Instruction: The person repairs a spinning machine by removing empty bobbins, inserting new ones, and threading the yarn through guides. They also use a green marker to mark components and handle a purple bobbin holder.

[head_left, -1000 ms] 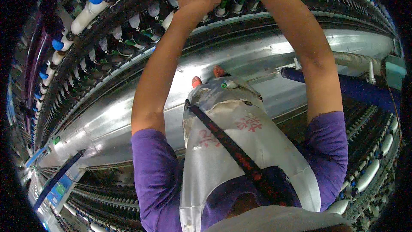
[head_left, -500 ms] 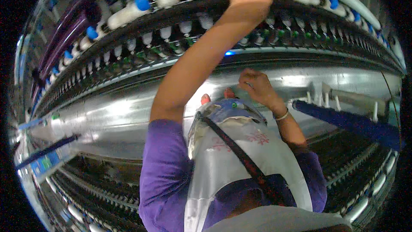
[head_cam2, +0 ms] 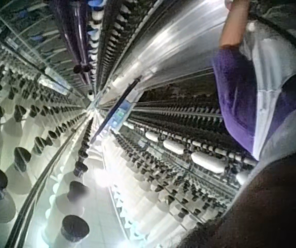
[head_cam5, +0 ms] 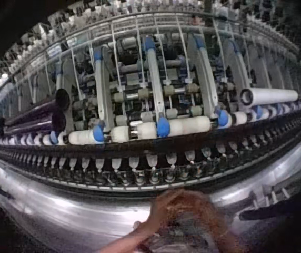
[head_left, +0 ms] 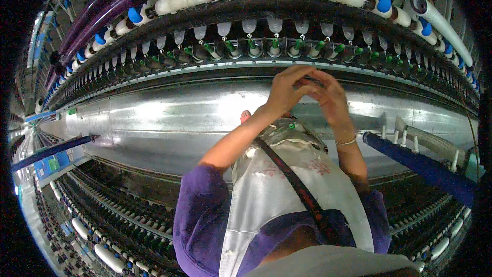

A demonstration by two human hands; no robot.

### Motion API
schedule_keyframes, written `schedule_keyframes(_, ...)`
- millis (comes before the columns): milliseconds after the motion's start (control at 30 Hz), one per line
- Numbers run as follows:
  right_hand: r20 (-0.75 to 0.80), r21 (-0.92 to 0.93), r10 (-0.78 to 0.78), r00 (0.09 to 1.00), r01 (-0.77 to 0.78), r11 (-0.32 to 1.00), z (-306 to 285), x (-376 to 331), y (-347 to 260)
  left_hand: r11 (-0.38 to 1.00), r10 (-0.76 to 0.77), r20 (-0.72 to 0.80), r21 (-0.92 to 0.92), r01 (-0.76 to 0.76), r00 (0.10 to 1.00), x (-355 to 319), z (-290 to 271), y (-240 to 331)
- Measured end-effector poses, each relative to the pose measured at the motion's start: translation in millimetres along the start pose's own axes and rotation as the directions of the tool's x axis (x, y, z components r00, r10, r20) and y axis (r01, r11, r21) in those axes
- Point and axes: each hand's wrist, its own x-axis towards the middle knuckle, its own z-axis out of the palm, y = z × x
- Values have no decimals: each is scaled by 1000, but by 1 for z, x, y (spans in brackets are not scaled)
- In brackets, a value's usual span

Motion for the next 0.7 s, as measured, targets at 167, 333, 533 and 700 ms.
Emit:
schedule_keyframes(167, 237, -75, 21, 971, -3, 997, 67, 19, 53, 832, -458, -203, -441, 337, 866, -45, -42, -46)
schedule_keyframes(333, 272, -230, 122, 955, -59, 971, 114, 45, 112, 952, -306, -325, -83, 295, 895, -99, -124, -107)
schedule_keyframes(533, 322, -823, -497, 806, 498, 275, 179, 88, 120, 517, -412, -476, 580, 630, 777, -178, -224, -211)
schedule_keyframes(700, 325, -878, -780, 535, 478, -38, 234, 130, 66, 576, -816, 516, 762, 296, 260, -260, -211, -241)
